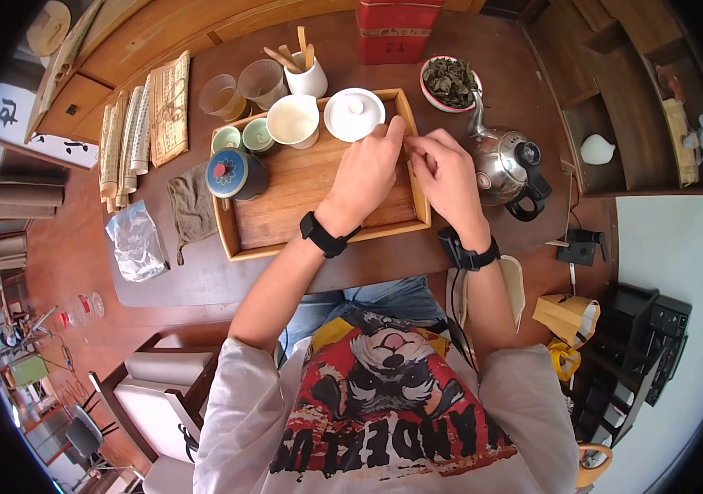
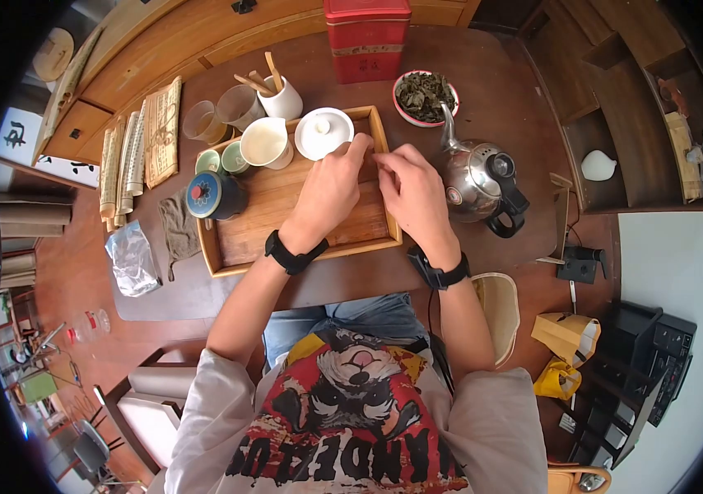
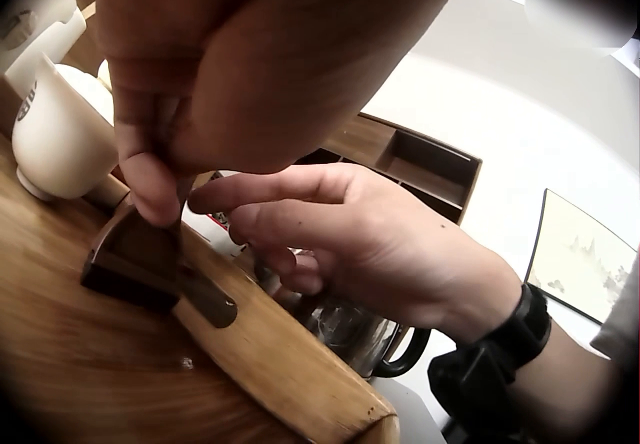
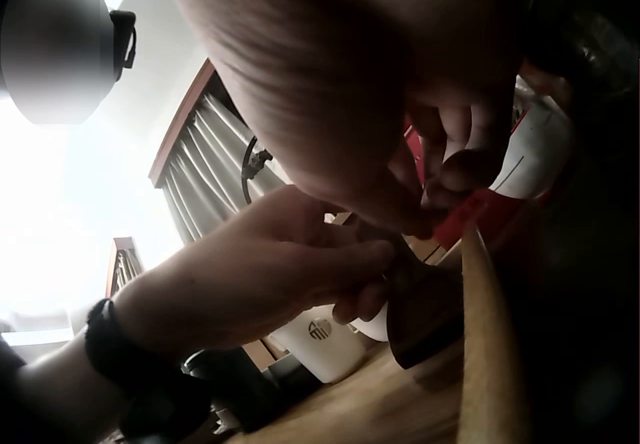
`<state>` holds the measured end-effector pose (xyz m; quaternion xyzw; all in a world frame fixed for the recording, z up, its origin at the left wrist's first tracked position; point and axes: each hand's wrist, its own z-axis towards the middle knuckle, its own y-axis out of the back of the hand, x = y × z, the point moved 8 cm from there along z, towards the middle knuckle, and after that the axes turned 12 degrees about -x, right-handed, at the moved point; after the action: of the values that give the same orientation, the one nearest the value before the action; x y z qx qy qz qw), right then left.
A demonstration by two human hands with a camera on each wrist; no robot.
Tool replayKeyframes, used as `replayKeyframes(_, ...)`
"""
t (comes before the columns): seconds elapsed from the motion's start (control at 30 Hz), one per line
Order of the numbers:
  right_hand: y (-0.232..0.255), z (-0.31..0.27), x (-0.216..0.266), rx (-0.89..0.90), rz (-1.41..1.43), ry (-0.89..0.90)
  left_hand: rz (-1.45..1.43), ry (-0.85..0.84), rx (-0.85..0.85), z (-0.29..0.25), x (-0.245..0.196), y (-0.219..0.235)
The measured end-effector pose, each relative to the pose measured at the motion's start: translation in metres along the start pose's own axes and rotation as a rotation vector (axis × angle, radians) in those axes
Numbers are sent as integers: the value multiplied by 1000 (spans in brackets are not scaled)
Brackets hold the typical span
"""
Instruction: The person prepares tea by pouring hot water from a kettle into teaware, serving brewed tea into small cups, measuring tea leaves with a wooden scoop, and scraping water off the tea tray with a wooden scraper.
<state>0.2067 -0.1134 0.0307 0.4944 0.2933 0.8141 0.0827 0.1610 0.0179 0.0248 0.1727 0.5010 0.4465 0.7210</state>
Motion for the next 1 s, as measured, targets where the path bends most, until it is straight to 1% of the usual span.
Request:
replayKeyframes(0.03,-2,2,-3,7,-1,0,-19,-21,1,-1,-3,2)
replayKeyframes(0.07,-8,4,-4,52,-62,49,-19,-13,0,-2,-4,4)
replayKeyframes(0.1,-14,6,-4,97,-122,99,12,-52,3,-3,-8,7)
replayKeyframes(0.13,-17,9,-7,105,-121,99,44,-90,5,-4,-12,8)
replayKeyframes(0.27,-23,20,-9,97,-137,131,-5,-1,2,-9,-7,7)
replayKeyframes(0.37,-23,19,-8,103,-190,171,10,-22,-24,-10,-7,11)
replayKeyframes(0.43,-25,17,-7,122,-244,235,-22,-39,14,-13,-8,12)
replayKeyframes(0.47,-24,15,-7,125,-246,235,-24,-37,13,-17,-9,13)
replayKeyframes(0.53,-22,4,0,140,-279,323,1,-84,65,-29,-16,11)
replayKeyframes(0.63,-15,-14,5,183,-260,325,-66,-108,36,-47,-30,21)
replayKeyframes(0.67,-10,-22,11,212,-262,335,-71,-87,87,-55,-31,18)
replayKeyframes(0.7,-6,-31,14,214,-266,336,-75,-86,84,-62,-36,20)
replayKeyframes(0.8,2,-52,18,241,-230,263,-142,-122,66,-75,-49,25)
replayKeyframes(0.9,2,-50,20,297,-240,264,-124,-128,141,-77,-54,24)
replayKeyframes(0.93,1,-45,22,298,-241,268,-123,-127,136,-74,-52,25)
replayKeyframes(1.0,-3,-21,23,271,-239,318,-57,-74,93,-54,-35,26)
